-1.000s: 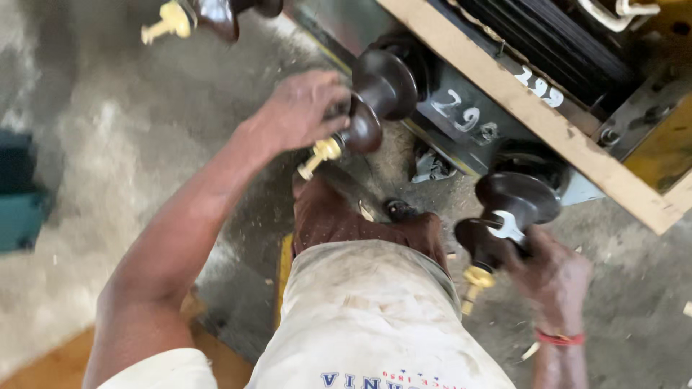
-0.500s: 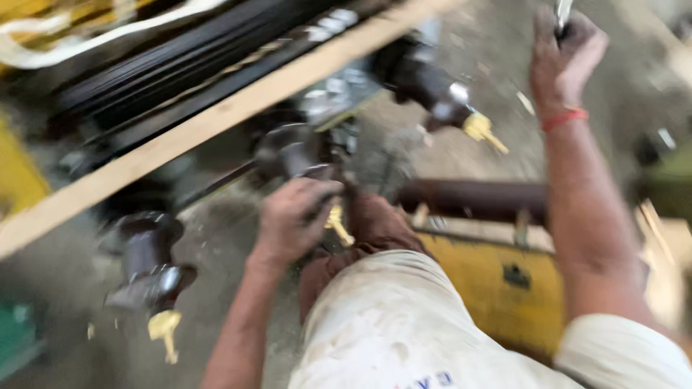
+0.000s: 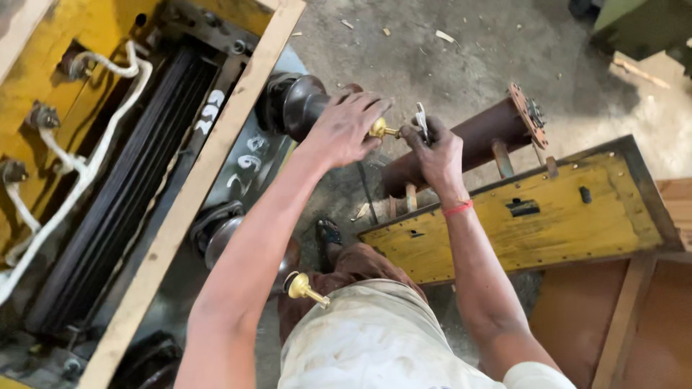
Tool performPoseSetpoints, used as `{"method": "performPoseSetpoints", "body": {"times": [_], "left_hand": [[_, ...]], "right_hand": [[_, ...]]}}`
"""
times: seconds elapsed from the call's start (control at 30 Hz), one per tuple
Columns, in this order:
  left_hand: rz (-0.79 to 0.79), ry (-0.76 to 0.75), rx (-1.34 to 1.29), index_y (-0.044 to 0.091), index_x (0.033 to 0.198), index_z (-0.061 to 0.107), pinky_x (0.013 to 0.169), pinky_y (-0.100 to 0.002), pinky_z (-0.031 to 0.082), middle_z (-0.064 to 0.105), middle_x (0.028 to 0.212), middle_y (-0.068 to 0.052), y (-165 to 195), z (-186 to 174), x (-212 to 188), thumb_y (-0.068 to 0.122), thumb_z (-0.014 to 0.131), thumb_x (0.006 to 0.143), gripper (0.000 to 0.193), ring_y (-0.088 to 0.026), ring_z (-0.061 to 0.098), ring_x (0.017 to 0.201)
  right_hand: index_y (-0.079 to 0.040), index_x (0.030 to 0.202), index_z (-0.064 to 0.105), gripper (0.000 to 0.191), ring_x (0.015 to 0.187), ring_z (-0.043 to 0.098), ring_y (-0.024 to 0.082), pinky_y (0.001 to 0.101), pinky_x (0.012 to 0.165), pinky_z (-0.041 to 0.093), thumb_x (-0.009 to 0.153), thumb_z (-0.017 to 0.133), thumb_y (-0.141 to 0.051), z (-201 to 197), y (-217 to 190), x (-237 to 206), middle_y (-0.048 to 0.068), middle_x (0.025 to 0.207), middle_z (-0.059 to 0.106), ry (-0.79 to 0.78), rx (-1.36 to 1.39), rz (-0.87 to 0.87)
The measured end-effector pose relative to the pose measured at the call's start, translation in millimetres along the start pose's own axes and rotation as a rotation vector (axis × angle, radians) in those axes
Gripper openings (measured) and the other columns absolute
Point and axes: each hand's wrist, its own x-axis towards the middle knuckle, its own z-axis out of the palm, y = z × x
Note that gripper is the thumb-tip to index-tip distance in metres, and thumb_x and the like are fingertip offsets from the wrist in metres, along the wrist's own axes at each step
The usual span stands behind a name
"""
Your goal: The person uses a wrench to tighten brass fasteners on several brown insulators mounted on a yellow electrical assembly. The person moves between multiple insulators, applying torque with the wrench and occasionally wiping the fasteners with a cloth.
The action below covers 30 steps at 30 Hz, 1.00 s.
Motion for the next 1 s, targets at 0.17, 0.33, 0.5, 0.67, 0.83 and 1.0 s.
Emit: {"method": "performPoseSetpoints", "body": {"times": [0.17, 0.33, 0.5, 0.67, 0.83, 1.0], "left_hand": [[-0.006, -0.550, -0.017, 0.021, 0.125, 0.067, 0.106, -0.051, 0.048, 0.070, 0.123, -0.009, -26, 22, 40, 0.031, 0.079, 0.083, 0.046, -0.031, 0.065, 0.119], [-0.023, -0.364, -0.115, 0.016, 0.113, 0.070, 0.095, -0.047, 0.050, 0.067, 0.113, -0.010, -18, 11, 27, 0.031, 0.088, 0.071, 0.047, -0.036, 0.062, 0.110], [0.065, -0.324, -0.021, 0.021, 0.112, 0.072, 0.095, -0.045, 0.048, 0.068, 0.109, -0.010, -16, 4, 23, 0.033, 0.088, 0.069, 0.047, -0.035, 0.062, 0.105], [0.103, -0.403, -0.043, 0.017, 0.122, 0.069, 0.103, -0.044, 0.046, 0.072, 0.107, -0.009, -22, 2, 21, 0.030, 0.077, 0.081, 0.044, -0.028, 0.066, 0.108], [0.064, -0.306, -0.002, 0.018, 0.116, 0.071, 0.096, -0.042, 0.048, 0.072, 0.107, -0.008, -20, 10, 16, 0.024, 0.076, 0.069, 0.047, -0.031, 0.065, 0.108], [-0.014, -0.401, 0.012, 0.015, 0.111, 0.070, 0.099, -0.042, 0.050, 0.072, 0.110, -0.005, -18, 11, 12, 0.030, 0.074, 0.085, 0.030, -0.030, 0.065, 0.111]], "right_hand": [[-0.002, 0.111, 0.072, 0.031, 0.073, 0.070, 0.028, 0.0369, 0.068, 0.055, 0.088, 0.081, -0.021, -4, -15, -9, 0.017, 0.083, 0.072, -0.027, -0.169, 0.011], [-0.003, 0.116, 0.069, 0.030, 0.088, 0.075, 0.031, 0.0379, 0.076, 0.057, 0.090, 0.078, -0.013, 0, -20, -14, 0.018, 0.099, 0.075, 0.006, -0.119, -0.169], [0.000, 0.115, 0.070, 0.035, 0.086, 0.075, 0.031, 0.0394, 0.075, 0.057, 0.085, 0.080, -0.015, 11, -11, -12, 0.020, 0.095, 0.075, -0.003, -0.210, -0.103], [0.003, 0.103, 0.074, 0.030, 0.075, 0.072, 0.019, 0.0364, 0.069, 0.057, 0.092, 0.079, -0.025, 21, 4, -10, 0.019, 0.085, 0.074, 0.016, -0.116, 0.108], [0.003, 0.094, 0.074, 0.040, 0.065, 0.061, 0.014, 0.0365, 0.063, 0.052, 0.096, 0.078, -0.037, 24, 18, -12, 0.018, 0.070, 0.066, 0.148, -0.160, 0.201], [0.007, 0.094, 0.072, 0.046, 0.064, 0.056, 0.018, 0.0429, 0.063, 0.048, 0.098, 0.078, -0.038, 27, 26, -13, 0.020, 0.075, 0.067, 0.023, -0.137, 0.196]]}}
